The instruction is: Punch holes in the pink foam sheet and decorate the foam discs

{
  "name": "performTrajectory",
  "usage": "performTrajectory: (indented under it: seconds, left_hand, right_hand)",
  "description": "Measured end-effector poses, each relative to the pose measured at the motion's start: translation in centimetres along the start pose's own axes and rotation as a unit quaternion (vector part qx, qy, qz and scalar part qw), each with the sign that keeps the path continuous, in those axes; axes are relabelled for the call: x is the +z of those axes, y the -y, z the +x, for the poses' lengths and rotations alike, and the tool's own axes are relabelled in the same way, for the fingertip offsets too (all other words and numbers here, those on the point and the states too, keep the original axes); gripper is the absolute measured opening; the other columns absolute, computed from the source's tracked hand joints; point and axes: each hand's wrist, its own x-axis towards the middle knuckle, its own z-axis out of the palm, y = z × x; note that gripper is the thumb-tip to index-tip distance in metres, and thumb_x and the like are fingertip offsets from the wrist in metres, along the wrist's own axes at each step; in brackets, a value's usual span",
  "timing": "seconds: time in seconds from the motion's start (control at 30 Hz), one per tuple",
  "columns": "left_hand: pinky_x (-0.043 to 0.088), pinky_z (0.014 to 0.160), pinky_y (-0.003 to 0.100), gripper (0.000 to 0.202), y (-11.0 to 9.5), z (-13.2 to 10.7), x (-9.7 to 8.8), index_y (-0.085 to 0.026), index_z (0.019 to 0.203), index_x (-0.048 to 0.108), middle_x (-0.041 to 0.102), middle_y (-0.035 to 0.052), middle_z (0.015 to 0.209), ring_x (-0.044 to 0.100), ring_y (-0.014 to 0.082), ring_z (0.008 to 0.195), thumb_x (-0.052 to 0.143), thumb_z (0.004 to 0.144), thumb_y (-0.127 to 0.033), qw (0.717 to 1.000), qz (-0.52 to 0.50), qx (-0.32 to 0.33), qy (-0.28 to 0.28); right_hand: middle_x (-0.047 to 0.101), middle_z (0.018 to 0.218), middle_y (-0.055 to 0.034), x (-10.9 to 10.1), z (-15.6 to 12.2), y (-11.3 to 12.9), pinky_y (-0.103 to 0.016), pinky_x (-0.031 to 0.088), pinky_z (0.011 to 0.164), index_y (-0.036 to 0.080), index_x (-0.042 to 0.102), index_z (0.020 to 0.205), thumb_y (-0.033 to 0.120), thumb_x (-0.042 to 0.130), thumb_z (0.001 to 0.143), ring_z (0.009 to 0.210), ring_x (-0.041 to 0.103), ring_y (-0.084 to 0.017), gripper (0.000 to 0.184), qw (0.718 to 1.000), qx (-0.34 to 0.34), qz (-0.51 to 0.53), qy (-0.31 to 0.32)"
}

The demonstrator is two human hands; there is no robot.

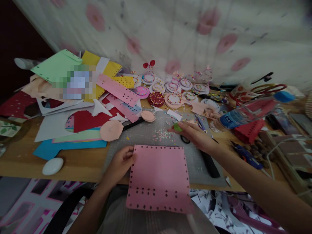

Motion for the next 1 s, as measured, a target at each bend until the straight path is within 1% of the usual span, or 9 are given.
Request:
performTrajectory:
  seconds: [0.1, 0.17, 0.23, 0.33, 0.47, 0.57, 0.73, 0.9, 1.0]
  left_hand:
    - [0.050, 0.060, 0.028, 0.024, -0.3, -0.2, 0.3, -0.018, 0.087, 0.066, 0.072, 0.0044, 0.078, 0.067, 0.0191, 0.069, 0.062, 0.081, -0.040, 1.000, 0.005, 0.026, -0.008]
    - [0.049, 0.058, 0.027, 0.024, -0.5, -0.4, 0.7, -0.018, 0.086, 0.067, 0.071, 0.0036, 0.076, 0.065, 0.0180, 0.067, 0.062, 0.081, -0.041, 0.999, 0.013, 0.043, -0.019]
    - [0.047, 0.057, 0.024, 0.023, -0.8, -0.6, 1.2, -0.018, 0.084, 0.067, 0.070, 0.0026, 0.075, 0.063, 0.0166, 0.066, 0.061, 0.083, -0.041, 0.998, 0.031, 0.052, -0.030]
    - [0.045, 0.056, 0.022, 0.021, -1.4, -0.8, 2.2, -0.018, 0.083, 0.067, 0.068, 0.0008, 0.074, 0.061, 0.0147, 0.065, 0.060, 0.085, -0.038, 0.994, 0.062, 0.078, -0.038]
    - [0.048, 0.064, 0.022, 0.017, -2.0, -1.5, 3.5, -0.019, 0.086, 0.069, 0.070, 0.0000, 0.080, 0.063, 0.0145, 0.074, 0.058, 0.088, -0.031, 0.984, 0.101, 0.141, -0.047]
    - [0.049, 0.070, 0.022, 0.016, -2.6, -2.1, 4.2, -0.022, 0.094, 0.070, 0.072, 0.0002, 0.089, 0.065, 0.0146, 0.081, 0.057, 0.090, -0.028, 0.977, 0.123, 0.166, -0.047]
    - [0.050, 0.074, 0.022, 0.016, -3.4, -2.8, 4.9, -0.021, 0.096, 0.069, 0.073, 0.0015, 0.094, 0.066, 0.0142, 0.086, 0.054, 0.091, -0.019, 0.954, 0.164, 0.247, -0.040]
    - [0.049, 0.072, 0.022, 0.015, -4.1, -3.0, 5.3, -0.017, 0.092, 0.067, 0.071, 0.0041, 0.090, 0.065, 0.0141, 0.083, 0.052, 0.092, -0.017, 0.940, 0.177, 0.291, -0.040]
    - [0.048, 0.073, 0.021, 0.014, -4.4, -3.0, 5.6, -0.016, 0.093, 0.066, 0.070, 0.0034, 0.088, 0.065, 0.0130, 0.082, 0.052, 0.092, -0.015, 0.937, 0.174, 0.300, -0.035]
  right_hand:
    - [0.066, 0.102, -0.0039, -0.5, -0.6, 0.6, -0.035, 0.048, 0.087, 0.024, 0.064, 0.095, 0.051, 0.064, 0.080, 0.098, 0.060, -0.021, 0.031, 0.999, -0.036, 0.005, -0.023]
    - [0.062, 0.094, -0.0023, -0.6, -1.1, 1.3, -0.032, 0.050, 0.075, 0.024, 0.063, 0.099, 0.047, 0.071, 0.074, 0.085, 0.059, -0.018, 0.035, 0.999, -0.040, -0.026, -0.014]
    - [0.059, 0.087, -0.0008, -0.4, -1.8, 2.1, -0.031, 0.049, 0.069, 0.022, 0.060, 0.101, 0.042, 0.075, 0.070, 0.077, 0.057, -0.017, 0.041, 0.998, -0.046, -0.039, 0.014]
    - [0.058, 0.086, -0.0012, 0.3, -3.0, 3.9, -0.031, 0.049, 0.072, 0.019, 0.060, 0.097, 0.037, 0.075, 0.071, 0.079, 0.057, -0.017, 0.035, 0.990, -0.067, -0.094, 0.075]
    - [0.062, 0.092, -0.0020, 1.7, -4.6, 6.7, -0.030, 0.048, 0.075, 0.020, 0.064, 0.098, 0.030, 0.071, 0.077, 0.083, 0.059, -0.017, 0.025, 0.958, -0.111, -0.226, 0.135]
    - [0.065, 0.088, -0.0010, 2.6, -5.3, 8.3, -0.027, 0.048, 0.069, 0.020, 0.064, 0.103, 0.025, 0.072, 0.075, 0.077, 0.060, -0.015, 0.029, 0.941, -0.123, -0.292, 0.121]
    - [0.065, 0.080, -0.0005, 3.2, -5.8, 9.3, -0.027, 0.047, 0.062, 0.018, 0.065, 0.096, 0.020, 0.076, 0.071, 0.070, 0.060, -0.016, 0.026, 0.919, -0.127, -0.364, 0.080]
    - [0.067, 0.092, -0.0033, 3.3, -6.0, 9.1, -0.029, 0.050, 0.070, 0.020, 0.066, 0.102, 0.020, 0.075, 0.074, 0.080, 0.064, -0.018, 0.030, 0.903, -0.164, -0.385, 0.102]
    - [0.067, 0.096, -0.0043, 3.4, -6.1, 9.0, -0.031, 0.051, 0.075, 0.022, 0.067, 0.101, 0.022, 0.073, 0.076, 0.087, 0.064, -0.020, 0.025, 0.900, -0.169, -0.384, 0.119]
